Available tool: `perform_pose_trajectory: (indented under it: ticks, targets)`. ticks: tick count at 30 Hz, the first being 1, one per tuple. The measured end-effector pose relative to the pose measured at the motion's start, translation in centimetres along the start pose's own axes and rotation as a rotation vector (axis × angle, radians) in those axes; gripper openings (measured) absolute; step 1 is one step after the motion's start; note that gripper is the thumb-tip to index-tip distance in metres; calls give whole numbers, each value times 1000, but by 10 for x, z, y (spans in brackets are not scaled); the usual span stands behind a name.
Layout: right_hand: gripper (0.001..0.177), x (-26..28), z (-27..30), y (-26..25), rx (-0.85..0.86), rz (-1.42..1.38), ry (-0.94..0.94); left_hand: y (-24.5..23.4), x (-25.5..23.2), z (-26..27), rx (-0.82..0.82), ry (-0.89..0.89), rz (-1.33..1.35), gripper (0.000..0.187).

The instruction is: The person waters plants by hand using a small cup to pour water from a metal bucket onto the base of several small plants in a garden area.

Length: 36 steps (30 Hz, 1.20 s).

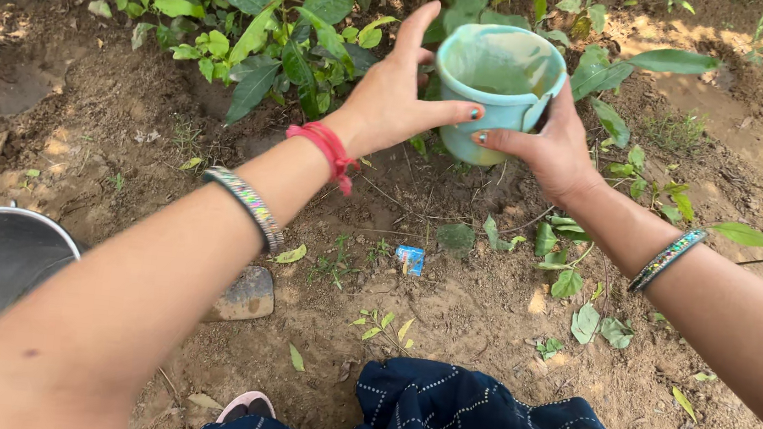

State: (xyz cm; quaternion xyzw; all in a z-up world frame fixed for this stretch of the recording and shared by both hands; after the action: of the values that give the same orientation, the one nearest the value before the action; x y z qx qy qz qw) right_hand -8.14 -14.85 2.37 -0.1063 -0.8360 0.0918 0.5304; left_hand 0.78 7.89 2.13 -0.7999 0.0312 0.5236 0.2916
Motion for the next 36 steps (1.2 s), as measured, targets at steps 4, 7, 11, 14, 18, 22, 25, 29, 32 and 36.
perform_pose_trajectory:
  ticks: [4,7,11,14,18,22,25,29,32,36]
  targets:
    - [104,13,-2,12,42,16,-52,-28,-19,17,31,118,-53,88]
    - [106,20,-5,26,90,-38,-66,-46,-30,27,58,85,-159,52]
    - [111,21,-3,39,201,-25,-27,-57,-35,51,31,2,-241,36]
    - [104,6,-3,43,377,134,-80,-57,-22,81,-12,-73,-272,34]
    - [79,-44,6,39,504,34,235,-58,17,124,-30,-82,-213,28]
    - [55,-107,27,37,546,549,365,-49,69,159,-70,-212,-200,29]
    - [51,-148,33,40,573,721,357,-45,102,171,-76,-346,-200,32]
    - [48,-191,32,49,579,801,254,-34,133,178,-59,-465,-208,32]
    - [47,-217,34,61,556,781,206,-26,145,184,-39,-458,-191,29]
    - [48,-243,43,70,571,809,145,-13,157,194,-22,-372,-181,29]
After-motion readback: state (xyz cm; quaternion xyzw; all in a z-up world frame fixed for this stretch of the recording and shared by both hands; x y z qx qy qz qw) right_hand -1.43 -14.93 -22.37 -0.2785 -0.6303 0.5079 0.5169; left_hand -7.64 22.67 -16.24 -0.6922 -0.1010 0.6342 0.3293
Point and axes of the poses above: each hand's wrist, its own z-axis away from the middle knuckle, its own y-axis out of the palm, x = y × z, the point moved 1 cm from there along -z, towards the middle knuckle, and after that the axes turned 10 degrees about -y, right-handed, at the moved point
